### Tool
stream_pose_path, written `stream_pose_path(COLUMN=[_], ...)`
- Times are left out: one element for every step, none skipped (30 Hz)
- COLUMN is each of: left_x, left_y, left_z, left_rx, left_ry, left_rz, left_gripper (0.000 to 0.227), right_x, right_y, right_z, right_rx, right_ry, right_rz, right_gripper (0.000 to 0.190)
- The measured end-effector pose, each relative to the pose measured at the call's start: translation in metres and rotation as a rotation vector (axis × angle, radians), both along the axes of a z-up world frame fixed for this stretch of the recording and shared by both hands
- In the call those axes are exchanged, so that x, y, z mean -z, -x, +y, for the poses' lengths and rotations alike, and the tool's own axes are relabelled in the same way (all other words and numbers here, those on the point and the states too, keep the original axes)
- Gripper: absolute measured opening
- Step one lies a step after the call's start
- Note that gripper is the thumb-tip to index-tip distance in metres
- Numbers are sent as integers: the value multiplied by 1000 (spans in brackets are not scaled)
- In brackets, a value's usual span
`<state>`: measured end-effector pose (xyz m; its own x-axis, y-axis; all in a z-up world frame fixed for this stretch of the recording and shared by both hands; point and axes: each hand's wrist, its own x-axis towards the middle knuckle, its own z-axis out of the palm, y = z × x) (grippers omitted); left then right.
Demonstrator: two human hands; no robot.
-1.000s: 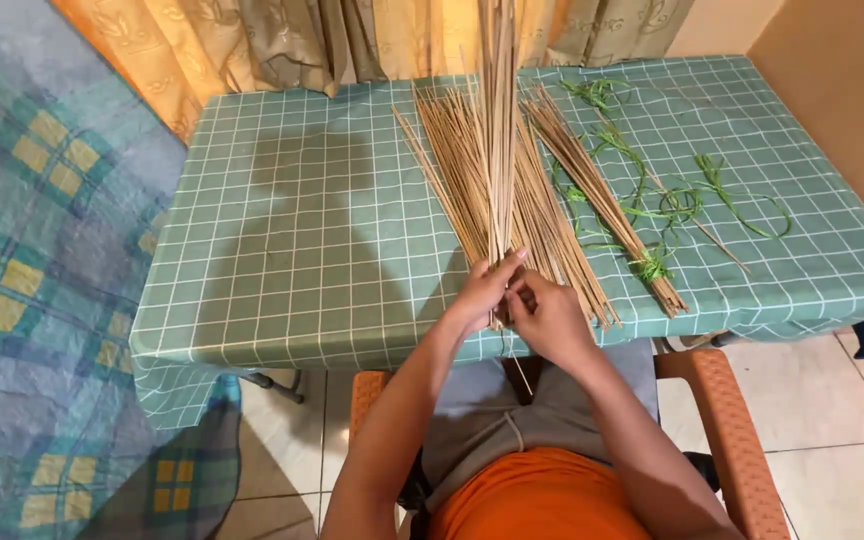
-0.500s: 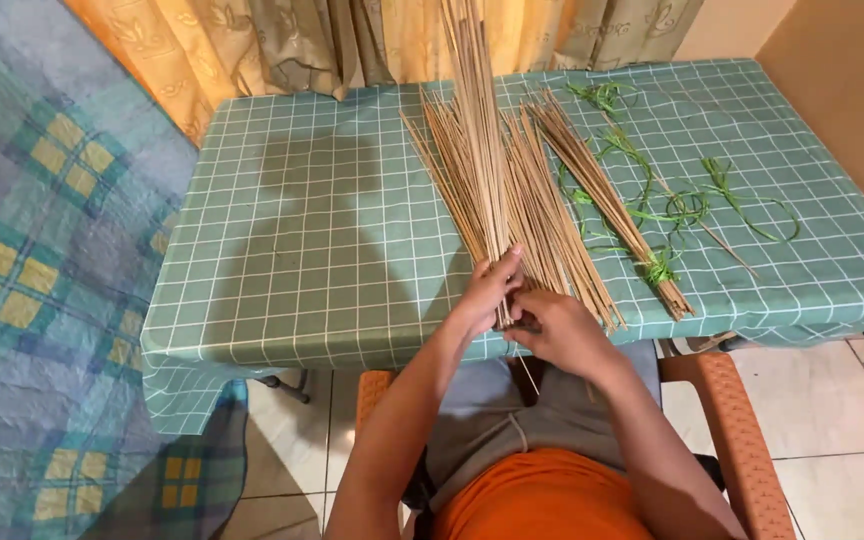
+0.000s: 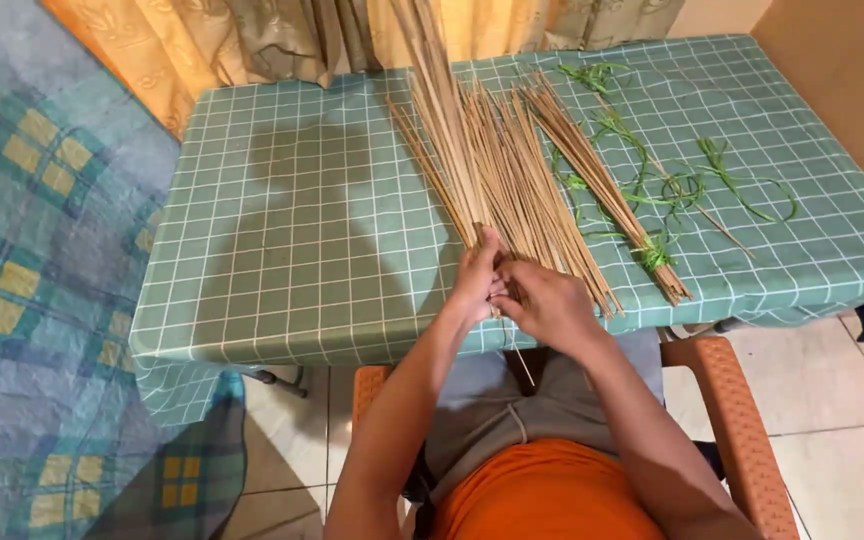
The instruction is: The person is gathering long thin sticks into bundles and tying them with green plastic string on a checkered table.
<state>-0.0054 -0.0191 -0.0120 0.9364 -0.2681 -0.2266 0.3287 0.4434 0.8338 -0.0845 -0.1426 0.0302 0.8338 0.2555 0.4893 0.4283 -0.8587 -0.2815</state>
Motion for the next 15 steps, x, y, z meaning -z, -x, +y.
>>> stream_pose_path(left_x=[-3,-5,-7,-8,-9,-11,-13,-17,-21,-23,-26,-29,-28,-25,-22], left_y=[2,4,6,5,5,3,7,9,10,11,12,11,10,10,11], left_z=[1,3,4,4,3,2,2,3,4,5,5,5,3,3,2], left_rx=[8,0,-7,-5,-13,-21,-18,2,21,24,10,-6,-4,-18,-32], left_ry=[0,-13,-26,-28,-35,-41,-43,3,49,48,50,54,56,62,68], left_rz=[1,7,14,20,41,60,64,48,31,35,24,9,10,28,46], left_gripper=[66,67,68,68,67,66,66,65,66,66,65,64,64,64,64], right_x=[-10,-20,-29,-33,-37,-40,-25,-10,4,6,8,9,0,-8,-15], right_y=[5,9,13,14,15,15,12,7,2,3,4,3,4,7,10], right_z=[1,2,3,4,5,6,3,-1,-5,-4,-3,-4,-4,-2,0], right_rx=[8,-80,-167,-165,-146,-127,-124,-80,-35,-31,-47,-64,-62,-100,-139], right_ry=[0,-33,-67,-70,-46,-22,-24,-37,-50,-51,-61,-67,-65,-62,-58], right_rz=[1,81,161,167,213,258,262,106,-49,-46,-28,-13,-12,65,141], right_gripper=[43,52,61,61,65,69,69,69,70,70,67,65,65,75,86])
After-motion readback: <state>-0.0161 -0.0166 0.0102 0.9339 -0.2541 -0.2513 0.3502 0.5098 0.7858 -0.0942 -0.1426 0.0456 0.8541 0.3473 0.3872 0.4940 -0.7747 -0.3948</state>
